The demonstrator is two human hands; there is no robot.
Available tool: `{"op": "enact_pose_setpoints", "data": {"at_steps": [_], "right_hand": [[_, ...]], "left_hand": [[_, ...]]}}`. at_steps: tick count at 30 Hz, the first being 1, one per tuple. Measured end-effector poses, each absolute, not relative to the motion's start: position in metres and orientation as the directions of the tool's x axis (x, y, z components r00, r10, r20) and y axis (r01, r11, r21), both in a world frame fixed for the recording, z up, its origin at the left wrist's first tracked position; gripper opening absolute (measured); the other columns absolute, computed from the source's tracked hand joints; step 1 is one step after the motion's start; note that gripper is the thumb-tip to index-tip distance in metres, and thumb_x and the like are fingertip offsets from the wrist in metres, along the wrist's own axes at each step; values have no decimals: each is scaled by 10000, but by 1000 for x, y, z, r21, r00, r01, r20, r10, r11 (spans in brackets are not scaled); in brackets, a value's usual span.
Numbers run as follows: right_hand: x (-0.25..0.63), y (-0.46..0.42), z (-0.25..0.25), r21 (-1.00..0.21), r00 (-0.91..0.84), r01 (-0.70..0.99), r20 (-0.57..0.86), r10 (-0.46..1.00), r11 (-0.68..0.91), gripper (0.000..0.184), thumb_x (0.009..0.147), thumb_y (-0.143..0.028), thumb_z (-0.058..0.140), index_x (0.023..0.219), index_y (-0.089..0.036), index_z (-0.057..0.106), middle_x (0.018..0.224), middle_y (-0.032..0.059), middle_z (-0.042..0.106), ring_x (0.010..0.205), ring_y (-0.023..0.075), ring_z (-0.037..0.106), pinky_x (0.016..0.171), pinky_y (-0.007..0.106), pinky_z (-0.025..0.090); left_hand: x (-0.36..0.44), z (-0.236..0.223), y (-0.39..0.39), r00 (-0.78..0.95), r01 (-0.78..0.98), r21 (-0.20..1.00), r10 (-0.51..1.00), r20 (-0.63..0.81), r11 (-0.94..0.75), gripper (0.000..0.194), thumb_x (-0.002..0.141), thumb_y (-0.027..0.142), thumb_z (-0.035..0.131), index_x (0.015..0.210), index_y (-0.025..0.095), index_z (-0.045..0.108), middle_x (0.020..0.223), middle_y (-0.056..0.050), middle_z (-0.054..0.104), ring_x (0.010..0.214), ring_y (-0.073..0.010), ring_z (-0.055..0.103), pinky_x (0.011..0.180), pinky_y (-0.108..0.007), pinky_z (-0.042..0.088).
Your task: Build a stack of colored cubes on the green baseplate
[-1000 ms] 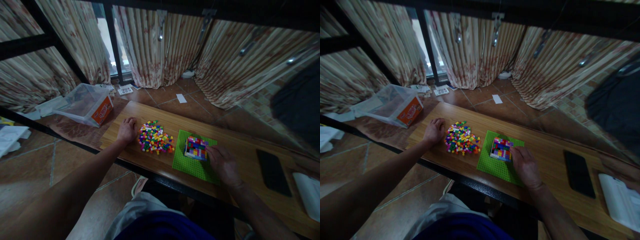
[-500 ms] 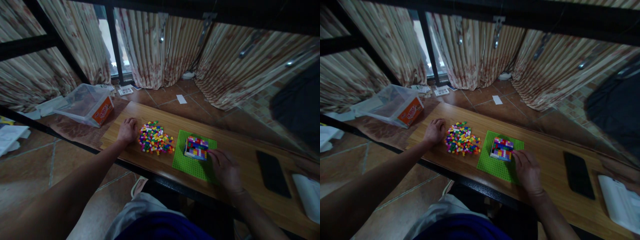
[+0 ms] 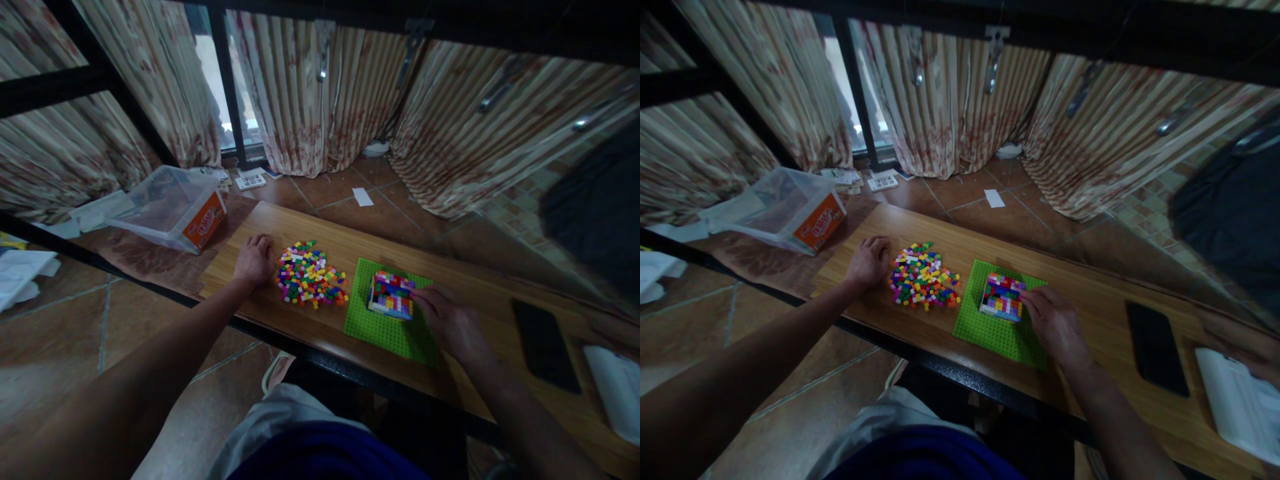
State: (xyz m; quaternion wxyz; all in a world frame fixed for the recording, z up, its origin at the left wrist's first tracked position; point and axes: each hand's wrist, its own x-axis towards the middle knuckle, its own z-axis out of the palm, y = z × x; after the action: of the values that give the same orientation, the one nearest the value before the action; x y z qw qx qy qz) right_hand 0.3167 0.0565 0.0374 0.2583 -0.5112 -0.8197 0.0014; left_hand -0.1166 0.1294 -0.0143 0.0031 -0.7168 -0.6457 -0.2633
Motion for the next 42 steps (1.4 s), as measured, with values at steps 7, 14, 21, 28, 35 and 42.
{"op": "enact_pose_setpoints", "data": {"at_steps": [7, 14, 21, 28, 35, 42], "right_hand": [[317, 57, 34, -227, -367, 843, 419, 830, 487, 334, 989, -392, 432, 930, -234, 720, 880, 62, 694, 820, 205, 651, 773, 355, 551], [315, 54, 29, -206, -365, 855, 412, 835, 476, 366, 1003, -373, 380, 970, -216, 710, 920, 84, 698, 853, 216, 656, 804, 365, 557], [316, 58, 54, -301, -297, 864, 343, 891, 404, 352, 964, -460, 445, 1030, -228, 702, 952, 78, 717, 829, 220, 672, 783, 375, 549], [316, 60, 51, -591, -170, 765, 198, 965, 256, 297, 862, -496, 587, 872, -234, 725, 886, 37, 718, 723, 178, 653, 660, 319, 525], [314, 66, 41, -744, -26, 661, 113, 993, 101, 279, 782, -506, 666, 781, -238, 741, 846, 28, 729, 792, 206, 670, 714, 348, 526], [312, 66, 45, -781, -13, 618, 106, 994, 91, 329, 752, -549, 686, 742, -224, 738, 810, 36, 730, 774, 208, 673, 729, 363, 533]], "left_hand": [[-117, -16, 130, 14, 931, 334, 927, 375, -149, 261, 863, 160, 470, 1061, 159, 640, 1158, -136, 648, 1089, -297, 570, 1001, -448, 469], [-116, -14, 129, 23, 933, 326, 928, 373, -154, 262, 862, 166, 457, 1051, 160, 639, 1161, -139, 646, 1094, -299, 573, 1006, -453, 469], [-116, -14, 130, 18, 928, 339, 925, 379, -157, 270, 868, 181, 448, 1056, 162, 640, 1184, -148, 643, 1107, -311, 567, 1001, -477, 468], [-115, -14, 129, 7, 924, 353, 927, 374, -150, 266, 863, 171, 455, 1051, 158, 643, 1172, -144, 646, 1103, -308, 566, 1009, -475, 458], [-116, -13, 129, 21, 932, 330, 928, 372, -153, 267, 869, 170, 456, 1057, 149, 644, 1168, -138, 651, 1094, -299, 574, 1003, -452, 468], [-116, -14, 129, 22, 937, 315, 926, 376, -150, 270, 869, 176, 459, 1066, 152, 641, 1177, -140, 647, 1105, -302, 570, 1008, -453, 468]]}}
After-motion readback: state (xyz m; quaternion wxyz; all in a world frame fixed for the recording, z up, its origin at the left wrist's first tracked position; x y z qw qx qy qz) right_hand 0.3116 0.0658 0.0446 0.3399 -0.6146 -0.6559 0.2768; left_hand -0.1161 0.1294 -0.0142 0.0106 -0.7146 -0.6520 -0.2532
